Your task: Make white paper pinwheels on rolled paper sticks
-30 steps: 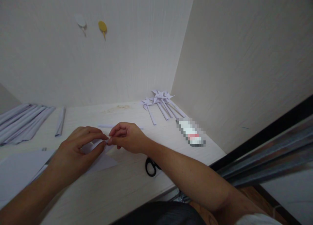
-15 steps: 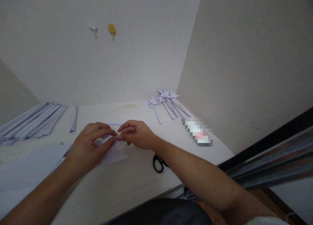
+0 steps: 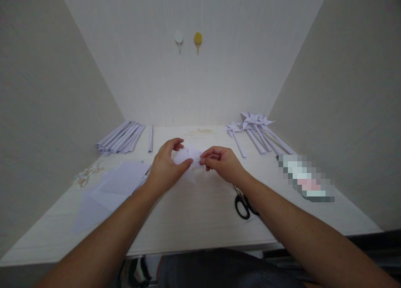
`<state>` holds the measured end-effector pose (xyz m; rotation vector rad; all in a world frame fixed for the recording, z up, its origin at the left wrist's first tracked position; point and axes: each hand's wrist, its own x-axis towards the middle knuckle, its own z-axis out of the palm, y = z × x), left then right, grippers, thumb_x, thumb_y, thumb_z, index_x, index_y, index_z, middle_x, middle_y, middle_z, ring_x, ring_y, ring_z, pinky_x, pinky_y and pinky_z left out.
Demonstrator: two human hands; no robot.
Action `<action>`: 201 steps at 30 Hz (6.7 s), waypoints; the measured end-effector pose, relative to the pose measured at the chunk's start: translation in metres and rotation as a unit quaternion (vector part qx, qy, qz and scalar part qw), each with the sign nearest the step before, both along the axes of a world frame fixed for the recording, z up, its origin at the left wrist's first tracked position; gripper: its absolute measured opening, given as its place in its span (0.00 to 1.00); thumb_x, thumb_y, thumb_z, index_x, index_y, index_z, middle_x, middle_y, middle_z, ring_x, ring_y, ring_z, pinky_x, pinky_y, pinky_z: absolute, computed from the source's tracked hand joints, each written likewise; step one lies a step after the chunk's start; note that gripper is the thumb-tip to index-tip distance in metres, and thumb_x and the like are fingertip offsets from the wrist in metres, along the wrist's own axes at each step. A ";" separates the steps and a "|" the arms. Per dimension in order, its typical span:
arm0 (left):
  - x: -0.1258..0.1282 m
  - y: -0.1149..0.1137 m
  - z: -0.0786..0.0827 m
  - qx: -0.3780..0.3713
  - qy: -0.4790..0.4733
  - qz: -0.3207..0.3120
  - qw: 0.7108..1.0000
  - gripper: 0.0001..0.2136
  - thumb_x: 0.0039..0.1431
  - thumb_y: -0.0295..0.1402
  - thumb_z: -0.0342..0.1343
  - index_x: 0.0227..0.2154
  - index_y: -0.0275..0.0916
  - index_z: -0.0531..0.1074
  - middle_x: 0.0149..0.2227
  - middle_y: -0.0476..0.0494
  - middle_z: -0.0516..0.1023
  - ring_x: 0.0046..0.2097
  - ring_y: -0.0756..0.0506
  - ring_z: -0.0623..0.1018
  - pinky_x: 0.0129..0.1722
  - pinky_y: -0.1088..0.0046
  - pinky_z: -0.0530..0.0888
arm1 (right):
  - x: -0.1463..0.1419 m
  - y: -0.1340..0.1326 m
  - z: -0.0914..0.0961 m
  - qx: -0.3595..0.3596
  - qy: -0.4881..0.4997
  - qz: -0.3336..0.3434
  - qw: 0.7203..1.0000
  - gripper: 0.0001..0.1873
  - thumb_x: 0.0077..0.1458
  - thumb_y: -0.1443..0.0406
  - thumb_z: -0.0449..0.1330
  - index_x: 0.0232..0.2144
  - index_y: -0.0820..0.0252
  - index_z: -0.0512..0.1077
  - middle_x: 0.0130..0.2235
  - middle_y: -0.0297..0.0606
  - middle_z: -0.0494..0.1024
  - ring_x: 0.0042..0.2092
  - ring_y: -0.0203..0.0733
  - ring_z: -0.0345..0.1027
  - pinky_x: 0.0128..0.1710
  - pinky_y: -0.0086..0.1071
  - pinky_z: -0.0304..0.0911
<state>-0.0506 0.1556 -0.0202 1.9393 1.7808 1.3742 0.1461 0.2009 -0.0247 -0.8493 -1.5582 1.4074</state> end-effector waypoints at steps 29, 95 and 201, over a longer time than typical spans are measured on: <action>-0.003 0.000 0.003 -0.036 0.052 -0.124 0.990 0.13 0.61 0.45 0.55 0.36 0.45 0.81 0.39 0.43 0.83 0.40 0.41 0.80 0.36 0.68 0.75 | 0.001 -0.004 0.005 -0.052 -0.004 0.022 0.998 0.08 0.46 0.76 0.69 0.26 0.60 0.76 0.23 0.28 0.78 0.24 0.31 0.68 0.26 0.25 0.64; 0.000 -0.001 0.006 -0.089 -0.122 -0.165 0.975 0.10 0.55 0.41 0.63 0.32 0.40 0.80 0.31 0.46 0.82 0.34 0.45 0.77 0.37 0.69 0.71 | 0.003 0.000 0.007 -0.072 0.019 0.050 0.996 0.06 0.40 0.69 0.66 0.27 0.59 0.77 0.25 0.33 0.83 0.19 0.30 0.61 0.19 0.25 0.52; 0.000 -0.004 0.006 -0.065 -0.119 -0.158 0.978 0.09 0.52 0.39 0.67 0.35 0.41 0.83 0.37 0.42 0.85 0.41 0.41 0.81 0.47 0.63 0.74 | 0.005 -0.001 0.006 -0.075 0.035 0.106 0.991 0.06 0.42 0.67 0.67 0.28 0.59 0.76 0.26 0.33 0.83 0.20 0.30 0.62 0.20 0.26 0.55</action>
